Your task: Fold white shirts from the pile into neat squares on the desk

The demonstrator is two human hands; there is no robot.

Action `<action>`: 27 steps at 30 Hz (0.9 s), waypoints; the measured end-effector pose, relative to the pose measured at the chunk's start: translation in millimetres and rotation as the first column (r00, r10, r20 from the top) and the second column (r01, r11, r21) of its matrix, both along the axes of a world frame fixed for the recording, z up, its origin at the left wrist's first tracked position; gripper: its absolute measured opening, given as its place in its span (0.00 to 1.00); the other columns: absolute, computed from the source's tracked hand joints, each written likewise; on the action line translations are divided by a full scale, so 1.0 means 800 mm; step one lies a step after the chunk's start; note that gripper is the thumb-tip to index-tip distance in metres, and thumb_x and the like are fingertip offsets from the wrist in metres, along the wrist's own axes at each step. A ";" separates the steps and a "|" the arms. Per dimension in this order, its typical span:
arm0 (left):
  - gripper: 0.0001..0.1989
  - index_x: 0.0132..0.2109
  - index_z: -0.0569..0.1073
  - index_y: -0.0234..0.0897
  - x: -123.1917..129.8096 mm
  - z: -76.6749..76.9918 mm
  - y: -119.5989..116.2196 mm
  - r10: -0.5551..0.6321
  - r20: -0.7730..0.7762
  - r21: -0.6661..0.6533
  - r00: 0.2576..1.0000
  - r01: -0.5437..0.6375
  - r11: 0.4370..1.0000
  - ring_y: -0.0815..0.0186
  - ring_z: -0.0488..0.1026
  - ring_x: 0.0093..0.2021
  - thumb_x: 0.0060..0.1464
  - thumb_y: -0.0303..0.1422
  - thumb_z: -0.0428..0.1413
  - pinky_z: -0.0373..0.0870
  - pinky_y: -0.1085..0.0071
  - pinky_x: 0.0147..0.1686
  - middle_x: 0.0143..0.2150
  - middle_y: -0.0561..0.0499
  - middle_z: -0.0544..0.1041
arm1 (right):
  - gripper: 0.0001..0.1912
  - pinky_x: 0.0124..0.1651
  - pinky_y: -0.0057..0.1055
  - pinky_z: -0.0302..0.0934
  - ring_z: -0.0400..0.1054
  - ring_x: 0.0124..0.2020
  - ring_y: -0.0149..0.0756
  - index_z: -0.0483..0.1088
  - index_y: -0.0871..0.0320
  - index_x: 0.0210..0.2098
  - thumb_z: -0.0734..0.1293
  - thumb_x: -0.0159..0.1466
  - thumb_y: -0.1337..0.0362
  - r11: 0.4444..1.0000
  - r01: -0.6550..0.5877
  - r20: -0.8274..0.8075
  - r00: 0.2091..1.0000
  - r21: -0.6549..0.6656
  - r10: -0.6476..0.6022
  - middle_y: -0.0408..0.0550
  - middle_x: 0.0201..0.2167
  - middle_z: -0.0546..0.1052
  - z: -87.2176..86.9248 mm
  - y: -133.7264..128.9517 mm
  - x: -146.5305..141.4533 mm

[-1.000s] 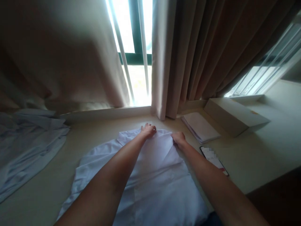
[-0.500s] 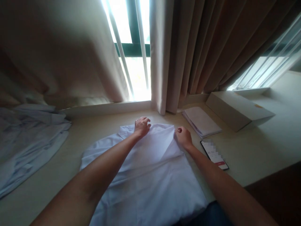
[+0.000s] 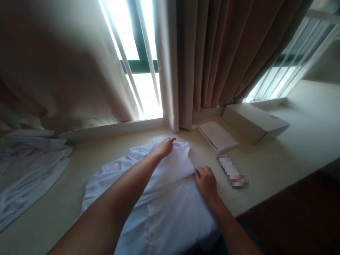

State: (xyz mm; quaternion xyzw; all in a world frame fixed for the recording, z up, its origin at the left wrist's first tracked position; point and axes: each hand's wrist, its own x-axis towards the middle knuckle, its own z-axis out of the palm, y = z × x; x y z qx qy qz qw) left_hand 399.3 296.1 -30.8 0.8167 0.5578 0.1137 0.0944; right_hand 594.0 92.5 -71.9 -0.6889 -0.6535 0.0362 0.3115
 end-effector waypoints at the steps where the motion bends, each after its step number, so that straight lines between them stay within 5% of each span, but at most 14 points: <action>1: 0.22 0.59 0.68 0.50 0.012 -0.006 0.010 -0.001 0.001 -0.013 1.000 0.001 1.000 0.61 0.72 0.50 0.57 0.32 0.53 0.66 0.68 0.49 0.53 0.48 0.72 | 0.08 0.49 0.32 0.57 0.65 0.44 0.39 0.73 0.55 0.40 0.65 0.62 0.69 1.000 0.007 -0.002 1.000 0.008 -0.007 0.48 0.37 0.74 -0.002 0.001 0.001; 8: 0.16 0.47 0.78 0.46 0.056 -0.046 0.057 0.009 0.048 -0.153 0.999 -0.002 0.988 0.66 0.74 0.39 0.52 0.44 0.57 0.68 0.73 0.41 0.44 0.49 0.73 | 0.09 0.46 0.33 0.57 0.65 0.40 0.39 0.70 0.57 0.44 0.62 0.65 0.70 0.997 -0.021 0.150 0.989 0.076 0.009 0.49 0.36 0.73 -0.020 0.007 0.004; 13: 0.17 0.46 0.79 0.44 0.067 -0.044 0.066 -0.026 0.109 -0.215 0.994 0.049 0.975 0.67 0.74 0.35 0.48 0.42 0.60 0.68 0.75 0.36 0.33 0.52 0.77 | 0.08 0.44 0.34 0.56 0.64 0.38 0.40 0.71 0.57 0.37 0.60 0.67 0.69 0.996 -0.040 0.256 0.966 0.085 0.017 0.50 0.33 0.72 -0.021 0.005 0.003; 18: 0.11 0.38 0.81 0.40 0.090 -0.046 0.064 -0.029 0.151 -0.212 0.988 0.061 0.975 0.65 0.74 0.36 0.46 0.33 0.60 0.68 0.74 0.37 0.36 0.50 0.80 | 0.08 0.43 0.35 0.56 0.64 0.37 0.40 0.70 0.57 0.37 0.60 0.67 0.70 0.990 -0.041 0.261 0.965 0.137 0.004 0.50 0.32 0.72 -0.018 0.002 0.004; 27: 0.12 0.37 0.81 0.37 0.090 -0.059 0.074 0.094 0.172 -0.255 0.981 -0.048 0.966 0.64 0.74 0.32 0.48 0.37 0.58 0.67 0.72 0.32 0.32 0.48 0.79 | 0.10 0.41 0.35 0.54 0.61 0.36 0.41 0.65 0.56 0.27 0.61 0.59 0.76 0.994 -0.017 0.264 0.964 0.110 -0.013 0.49 0.28 0.70 -0.017 -0.005 0.029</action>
